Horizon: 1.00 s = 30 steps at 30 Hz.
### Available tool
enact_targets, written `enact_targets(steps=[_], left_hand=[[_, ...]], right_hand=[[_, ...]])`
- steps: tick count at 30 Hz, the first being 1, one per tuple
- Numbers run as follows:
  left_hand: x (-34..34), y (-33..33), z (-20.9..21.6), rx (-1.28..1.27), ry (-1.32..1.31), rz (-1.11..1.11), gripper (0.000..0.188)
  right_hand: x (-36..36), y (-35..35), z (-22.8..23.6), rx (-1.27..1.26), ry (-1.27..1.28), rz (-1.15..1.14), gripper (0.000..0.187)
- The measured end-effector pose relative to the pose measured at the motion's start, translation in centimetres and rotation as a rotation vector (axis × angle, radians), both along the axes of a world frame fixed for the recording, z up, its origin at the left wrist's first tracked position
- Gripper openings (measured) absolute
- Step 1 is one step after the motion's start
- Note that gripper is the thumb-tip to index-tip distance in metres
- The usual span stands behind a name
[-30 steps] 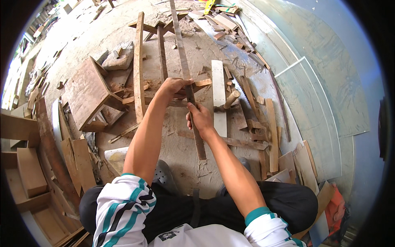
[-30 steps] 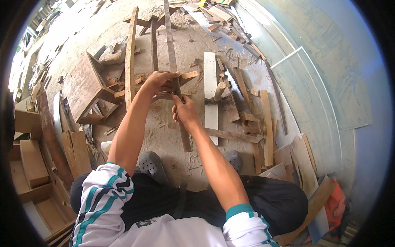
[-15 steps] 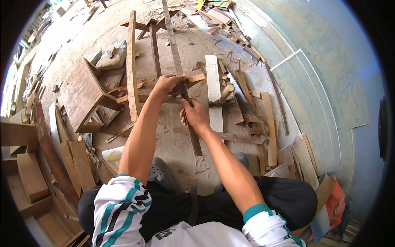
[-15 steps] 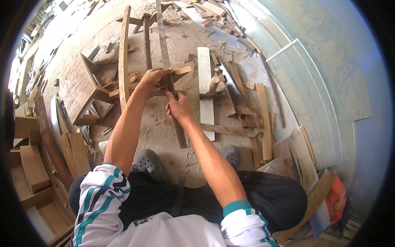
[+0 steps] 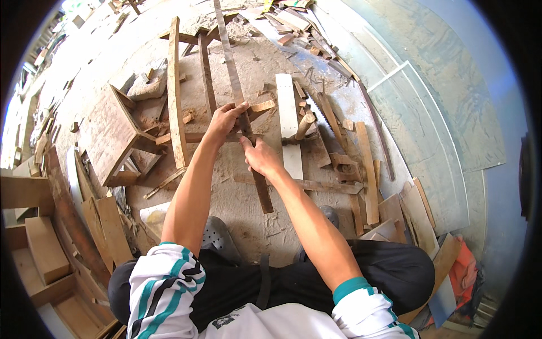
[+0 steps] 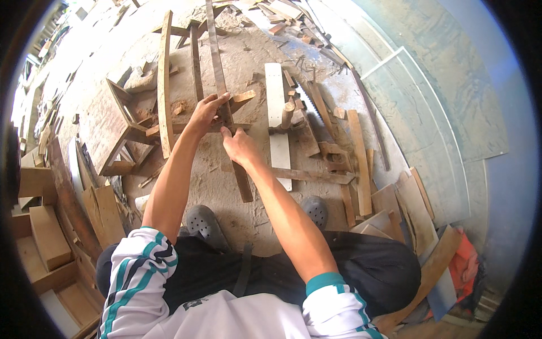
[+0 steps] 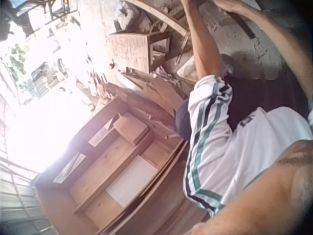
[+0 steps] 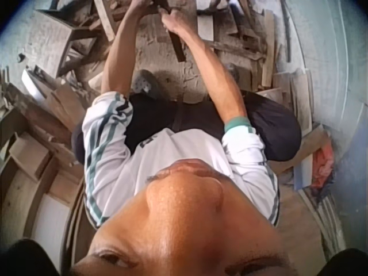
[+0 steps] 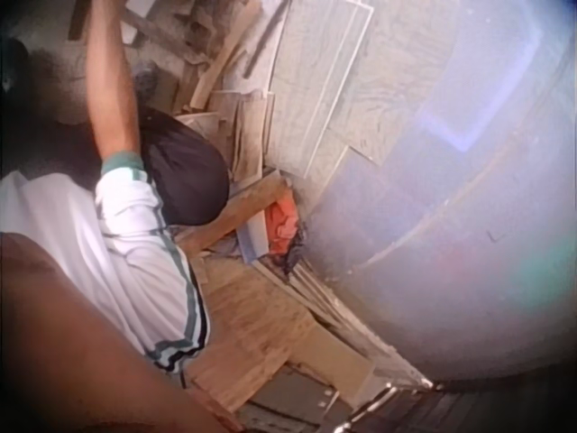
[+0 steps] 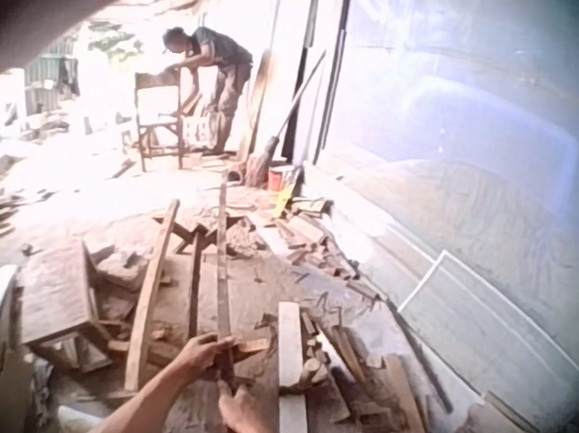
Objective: The person hammers a nail into a small wooden piece while sitting on the floor. They then pick up a long wooden stick and break it into smaller pieces by hand.
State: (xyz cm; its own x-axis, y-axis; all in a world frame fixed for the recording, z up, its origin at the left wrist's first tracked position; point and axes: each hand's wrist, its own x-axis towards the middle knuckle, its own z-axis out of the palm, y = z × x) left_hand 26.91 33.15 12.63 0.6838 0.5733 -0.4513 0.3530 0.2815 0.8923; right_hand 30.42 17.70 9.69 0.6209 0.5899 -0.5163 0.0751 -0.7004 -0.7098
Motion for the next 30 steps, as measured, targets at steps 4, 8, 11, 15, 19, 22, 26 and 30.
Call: enact_targets(steps=[4,8,11,15,19,22,26,30], left_hand=[[-0.7,0.4,-0.5,0.032,-0.004,0.042,0.039],[-0.5,0.0,-0.4,0.048,-0.012,0.033,0.039],[-0.7,0.0,-0.4,0.053,-0.034,0.030,0.040],[-0.4,-0.1,-0.9,0.053,-0.070,0.061,0.044],[-0.6,0.5,-1.6,0.054,-0.053,0.041,0.053],[-0.6,0.5,-1.6,0.060,-0.034,0.031,0.058],[-1.0,0.3,-1.4,0.131,-0.033,0.050,0.063],[-0.5,-0.6,-0.9,0.004,-0.058,0.150,0.069]], right_hand=[[-2.1,0.5,4.5,0.202,0.242,-0.225,0.050],[-1.9,0.3,4.5,0.238,0.241,-0.255,0.045],[-2.1,0.3,4.4,0.259,0.208,-0.262,0.044],[-2.3,0.4,4.5,0.255,0.195,-0.264,0.046],[-2.5,0.2,4.9,0.244,0.142,-0.235,0.048],[-2.6,0.3,4.5,0.254,0.129,-0.231,0.047],[-2.8,0.1,4.2,0.321,0.160,-0.242,0.046],[-1.9,-1.3,4.3,0.361,0.161,-0.292,0.046]])
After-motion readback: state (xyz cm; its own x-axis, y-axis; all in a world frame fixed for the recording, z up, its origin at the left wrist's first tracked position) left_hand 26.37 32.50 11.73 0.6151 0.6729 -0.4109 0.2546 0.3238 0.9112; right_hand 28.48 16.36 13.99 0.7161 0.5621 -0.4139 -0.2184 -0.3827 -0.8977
